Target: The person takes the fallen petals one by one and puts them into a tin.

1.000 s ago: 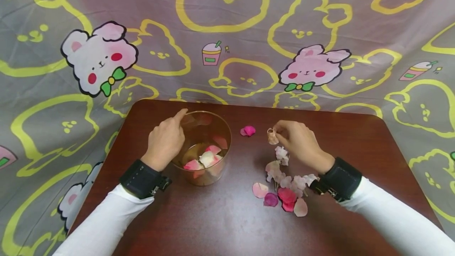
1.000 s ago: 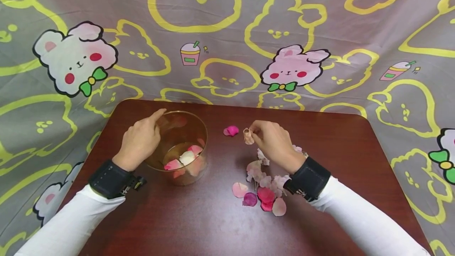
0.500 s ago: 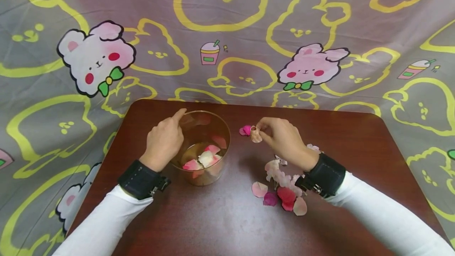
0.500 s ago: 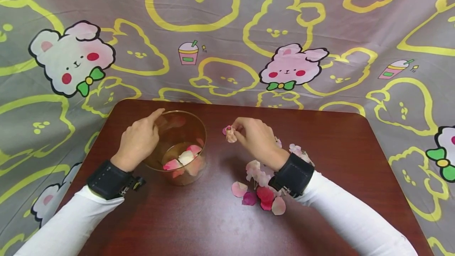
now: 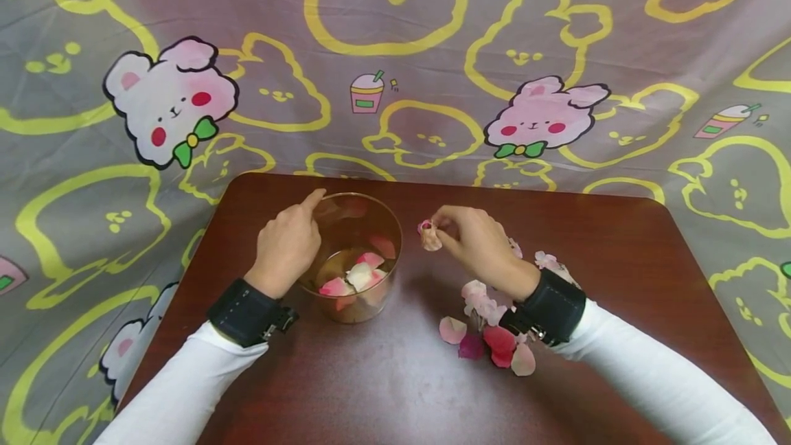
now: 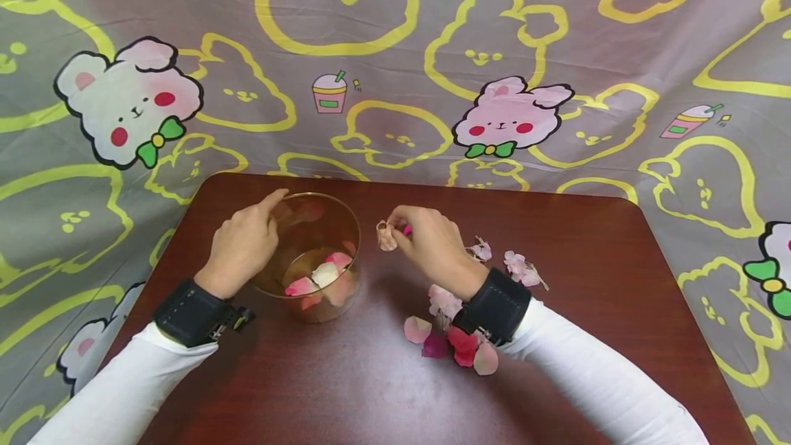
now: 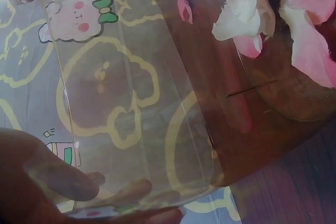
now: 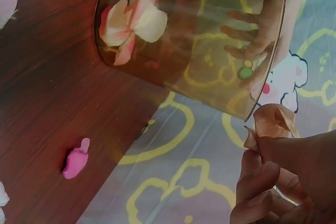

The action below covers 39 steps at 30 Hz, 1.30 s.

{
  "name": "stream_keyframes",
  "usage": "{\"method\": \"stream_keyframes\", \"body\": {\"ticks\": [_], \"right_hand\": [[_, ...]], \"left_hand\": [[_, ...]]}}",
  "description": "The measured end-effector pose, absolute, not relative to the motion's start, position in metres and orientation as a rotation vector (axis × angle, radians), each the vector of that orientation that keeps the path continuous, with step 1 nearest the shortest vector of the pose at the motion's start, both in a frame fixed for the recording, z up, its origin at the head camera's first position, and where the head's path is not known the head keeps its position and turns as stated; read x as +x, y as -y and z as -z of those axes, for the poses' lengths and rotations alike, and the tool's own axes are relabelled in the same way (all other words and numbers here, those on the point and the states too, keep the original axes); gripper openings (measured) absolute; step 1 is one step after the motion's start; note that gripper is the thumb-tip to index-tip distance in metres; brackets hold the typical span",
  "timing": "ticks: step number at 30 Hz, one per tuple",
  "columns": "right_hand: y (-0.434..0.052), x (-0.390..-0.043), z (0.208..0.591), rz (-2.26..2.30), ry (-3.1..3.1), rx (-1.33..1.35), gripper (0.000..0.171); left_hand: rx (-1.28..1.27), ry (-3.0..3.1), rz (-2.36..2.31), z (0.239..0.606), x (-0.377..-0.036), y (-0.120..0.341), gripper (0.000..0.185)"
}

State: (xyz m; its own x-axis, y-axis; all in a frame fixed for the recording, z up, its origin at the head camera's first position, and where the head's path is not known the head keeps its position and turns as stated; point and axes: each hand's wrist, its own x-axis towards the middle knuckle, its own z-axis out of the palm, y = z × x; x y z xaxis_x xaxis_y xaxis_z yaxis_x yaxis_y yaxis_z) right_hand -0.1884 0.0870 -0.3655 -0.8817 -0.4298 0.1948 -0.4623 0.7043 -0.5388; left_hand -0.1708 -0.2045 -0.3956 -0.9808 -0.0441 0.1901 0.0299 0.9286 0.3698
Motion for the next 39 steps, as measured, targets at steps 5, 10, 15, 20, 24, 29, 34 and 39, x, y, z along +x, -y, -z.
{"method": "stream_keyframes", "body": {"ticks": [5,10,15,20,24,29,34,39], "right_hand": [[-0.078,-0.188,0.364,-0.910,2.835,0.755,0.008],[-0.063,-0.185,0.361,-0.913,2.817,0.771,0.008],[-0.049,-0.182,0.360,-0.909,2.806,0.811,0.011],[-0.039,-0.181,0.363,-0.920,2.808,0.857,0.013],[-0.034,-0.183,0.367,-0.891,2.829,0.877,0.014],[-0.029,-0.183,0.369,-0.808,2.862,0.877,0.013],[-0.025,-0.181,0.368,-0.740,2.912,0.922,0.016],[-0.026,-0.179,0.365,-0.750,2.924,0.954,0.022]], "left_hand": [[0.013,2.890,0.557,0.396,-0.171,0.204,0.051],[0.016,2.882,0.549,0.396,-0.170,0.204,0.051],[0.012,2.885,0.545,0.396,-0.170,0.204,0.050],[0.013,2.876,0.547,0.396,-0.169,0.204,0.049],[0.009,2.876,0.553,0.396,-0.170,0.204,0.049],[0.007,2.883,0.559,0.396,-0.171,0.204,0.050],[0.011,2.884,0.560,0.396,-0.171,0.205,0.050],[0.009,2.885,0.562,0.397,-0.171,0.204,0.050]]}}
